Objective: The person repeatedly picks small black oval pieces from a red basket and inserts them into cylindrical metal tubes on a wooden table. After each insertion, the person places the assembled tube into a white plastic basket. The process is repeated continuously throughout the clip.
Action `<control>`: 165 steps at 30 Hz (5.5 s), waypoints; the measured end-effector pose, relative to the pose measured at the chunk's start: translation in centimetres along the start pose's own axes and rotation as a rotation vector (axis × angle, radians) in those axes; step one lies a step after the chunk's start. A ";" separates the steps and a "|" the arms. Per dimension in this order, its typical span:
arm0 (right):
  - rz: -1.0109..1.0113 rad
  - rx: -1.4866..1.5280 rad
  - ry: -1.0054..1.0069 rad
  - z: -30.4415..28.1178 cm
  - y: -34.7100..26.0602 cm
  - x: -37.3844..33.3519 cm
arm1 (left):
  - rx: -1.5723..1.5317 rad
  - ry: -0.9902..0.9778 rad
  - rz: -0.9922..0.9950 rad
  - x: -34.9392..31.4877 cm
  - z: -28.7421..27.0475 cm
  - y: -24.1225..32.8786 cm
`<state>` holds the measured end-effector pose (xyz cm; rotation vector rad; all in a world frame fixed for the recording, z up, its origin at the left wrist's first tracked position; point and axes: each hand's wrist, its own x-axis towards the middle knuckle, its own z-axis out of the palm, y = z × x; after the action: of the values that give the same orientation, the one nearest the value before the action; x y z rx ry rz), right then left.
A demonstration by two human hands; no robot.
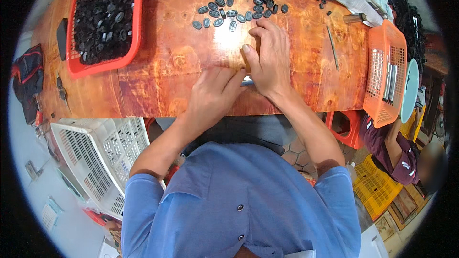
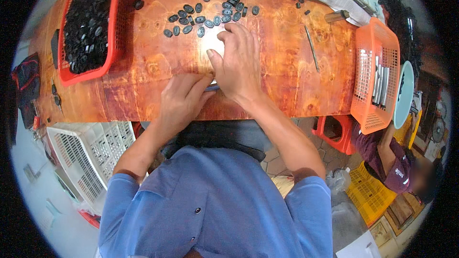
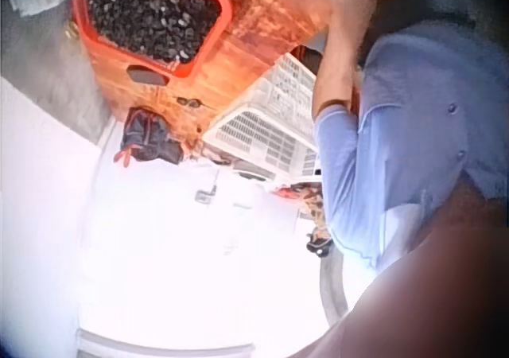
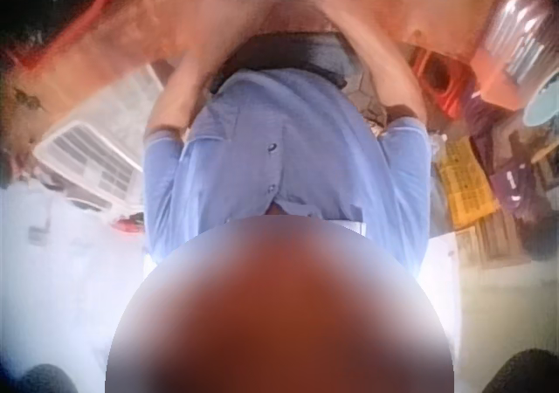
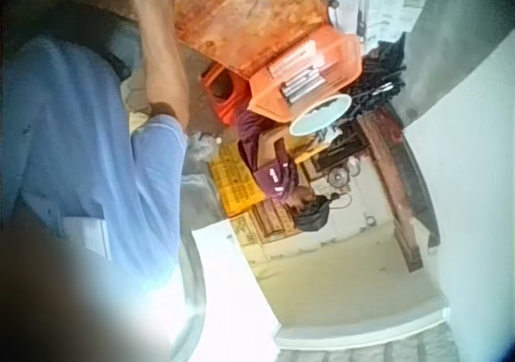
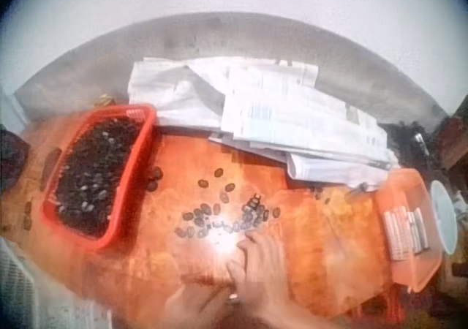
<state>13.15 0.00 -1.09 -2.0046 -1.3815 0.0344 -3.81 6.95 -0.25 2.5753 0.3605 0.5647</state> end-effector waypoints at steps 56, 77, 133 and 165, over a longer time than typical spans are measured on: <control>-0.248 0.323 -0.036 -2.5 -3.2 -17.0 | -1.033 0.649 -0.911 -10.7 -11.3 1.9; -0.490 0.310 0.085 -2.2 -5.7 -11.6 | -1.006 0.643 -1.036 -14.3 -13.1 4.5; -0.617 -0.162 -0.284 5.3 -11.1 -4.0 | 0.690 0.079 -1.693 -67.0 -16.5 -17.7; -0.564 0.054 -0.181 4.7 -10.2 -3.8 | 0.833 0.381 -1.288 -61.0 -27.6 -19.6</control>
<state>1.35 1.22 -0.39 -1.5336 -1.9941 -0.0016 -72.85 13.42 -7.71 2.1285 2.5130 0.3964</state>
